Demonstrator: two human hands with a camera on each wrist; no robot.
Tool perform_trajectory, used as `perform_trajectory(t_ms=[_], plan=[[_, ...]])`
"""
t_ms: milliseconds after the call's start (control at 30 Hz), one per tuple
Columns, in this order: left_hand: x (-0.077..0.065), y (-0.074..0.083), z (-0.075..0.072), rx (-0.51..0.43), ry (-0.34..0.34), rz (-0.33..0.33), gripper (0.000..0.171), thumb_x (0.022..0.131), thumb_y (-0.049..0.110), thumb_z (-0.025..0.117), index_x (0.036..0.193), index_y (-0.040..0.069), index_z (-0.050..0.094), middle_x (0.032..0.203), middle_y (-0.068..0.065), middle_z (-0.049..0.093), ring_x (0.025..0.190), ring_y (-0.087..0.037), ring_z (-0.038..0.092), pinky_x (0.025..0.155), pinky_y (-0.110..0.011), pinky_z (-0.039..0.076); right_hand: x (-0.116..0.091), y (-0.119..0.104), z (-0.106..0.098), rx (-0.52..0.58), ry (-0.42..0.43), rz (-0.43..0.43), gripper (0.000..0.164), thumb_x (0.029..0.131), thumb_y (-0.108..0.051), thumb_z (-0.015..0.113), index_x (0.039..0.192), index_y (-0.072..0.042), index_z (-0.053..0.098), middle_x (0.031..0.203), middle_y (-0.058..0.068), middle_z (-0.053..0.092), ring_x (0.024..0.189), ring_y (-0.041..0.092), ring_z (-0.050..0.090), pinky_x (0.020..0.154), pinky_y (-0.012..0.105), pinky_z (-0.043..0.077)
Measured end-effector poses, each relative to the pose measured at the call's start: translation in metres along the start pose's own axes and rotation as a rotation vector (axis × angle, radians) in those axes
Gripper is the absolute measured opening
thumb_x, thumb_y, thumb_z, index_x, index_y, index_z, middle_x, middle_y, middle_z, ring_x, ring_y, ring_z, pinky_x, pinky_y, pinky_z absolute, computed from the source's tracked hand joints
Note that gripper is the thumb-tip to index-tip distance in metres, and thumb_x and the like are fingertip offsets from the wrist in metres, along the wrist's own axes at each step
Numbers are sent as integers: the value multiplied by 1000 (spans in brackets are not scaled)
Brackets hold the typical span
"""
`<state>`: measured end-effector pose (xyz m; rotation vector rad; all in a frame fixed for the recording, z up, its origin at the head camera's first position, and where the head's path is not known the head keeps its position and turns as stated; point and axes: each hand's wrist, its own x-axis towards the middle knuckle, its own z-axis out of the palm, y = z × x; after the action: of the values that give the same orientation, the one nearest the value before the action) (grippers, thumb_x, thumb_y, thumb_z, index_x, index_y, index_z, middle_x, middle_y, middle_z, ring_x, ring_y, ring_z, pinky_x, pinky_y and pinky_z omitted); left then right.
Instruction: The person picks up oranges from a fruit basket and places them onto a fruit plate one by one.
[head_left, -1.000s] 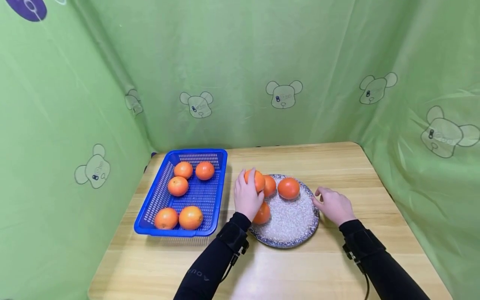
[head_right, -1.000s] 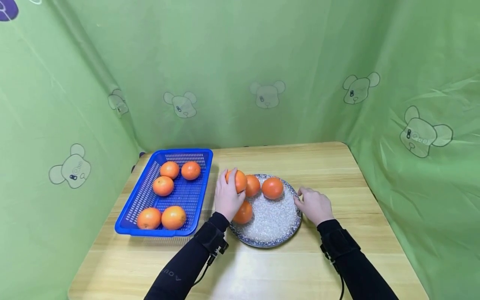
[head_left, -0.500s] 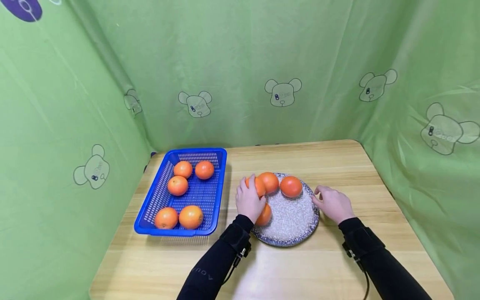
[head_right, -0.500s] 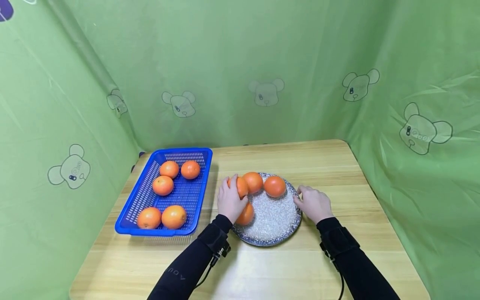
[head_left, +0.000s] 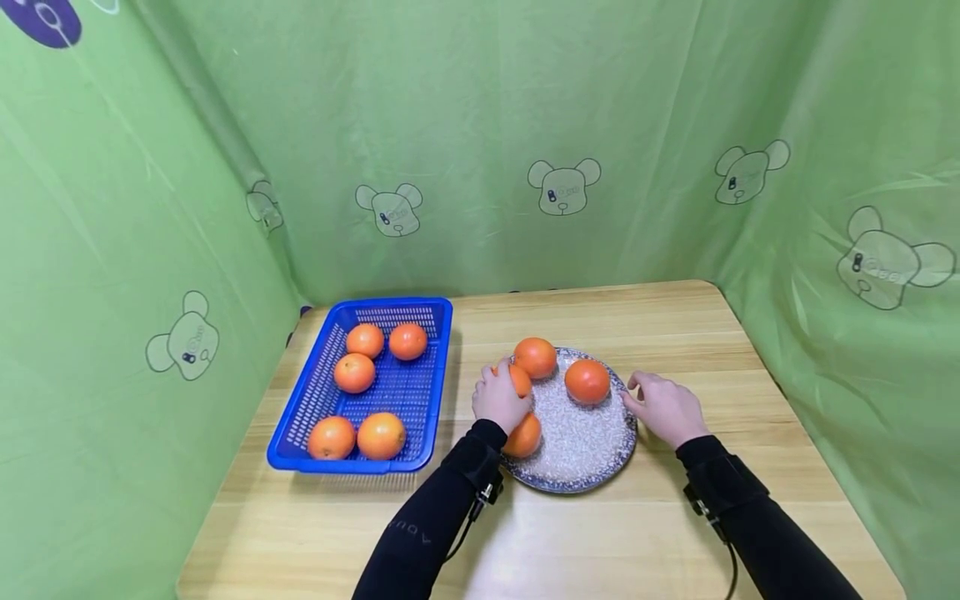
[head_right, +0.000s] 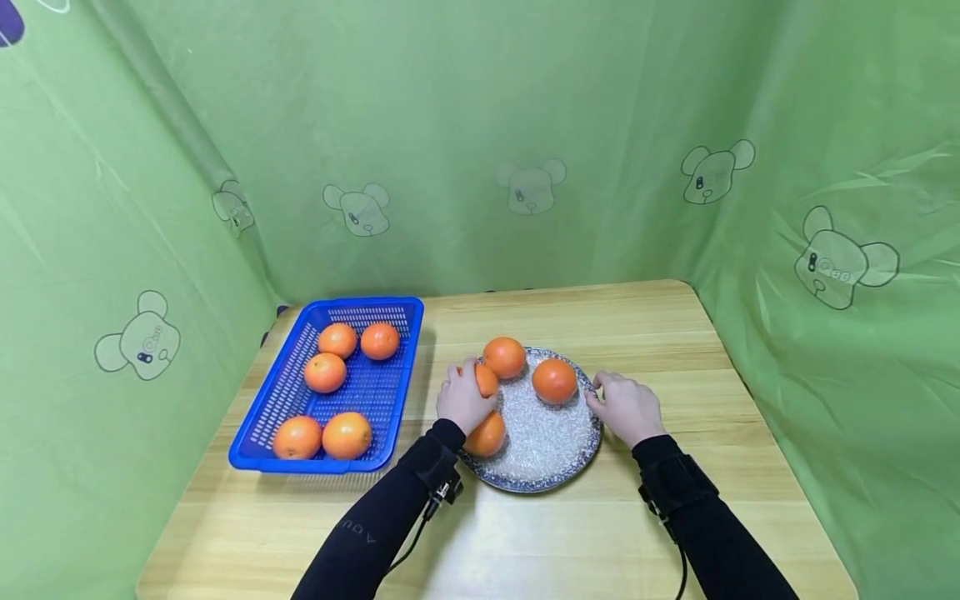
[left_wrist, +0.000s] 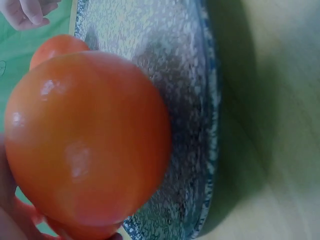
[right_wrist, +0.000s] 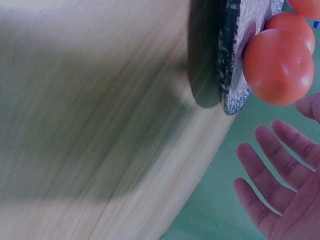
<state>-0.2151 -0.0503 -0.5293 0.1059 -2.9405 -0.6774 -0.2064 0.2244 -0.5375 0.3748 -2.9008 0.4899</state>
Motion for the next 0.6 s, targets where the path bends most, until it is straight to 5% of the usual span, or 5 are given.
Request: perform_trajectory(t_ms=[333,467,600], plan=[[6,4,-11,78,-161,-49,75,71,41,71,134,13,39,115,-17,49,94,-33,55,69,-44,46,0,0,-1,9,2,11,24,83,-33,61,90,-11,60,71,0,56,53,14,49,45,29,36],[11,7,-23,120,-154,-11,81,73,46,67,138,12,36,120,-18,50,99,-33,55,76,-44,47,-1,2,-1,10,-2,2,25,83,-34,61,91,-10,60,72,0,57,53,13,49,44,28,36],[19,17,-56,63,-80,38,81,78,45,63,142,9,29,134,-22,41,111,-36,50,86,-46,44,-1,3,-1,9,-6,-2,26,84,-34,60,91,-10,60,72,0,57,53,13,49,44,28,36]])
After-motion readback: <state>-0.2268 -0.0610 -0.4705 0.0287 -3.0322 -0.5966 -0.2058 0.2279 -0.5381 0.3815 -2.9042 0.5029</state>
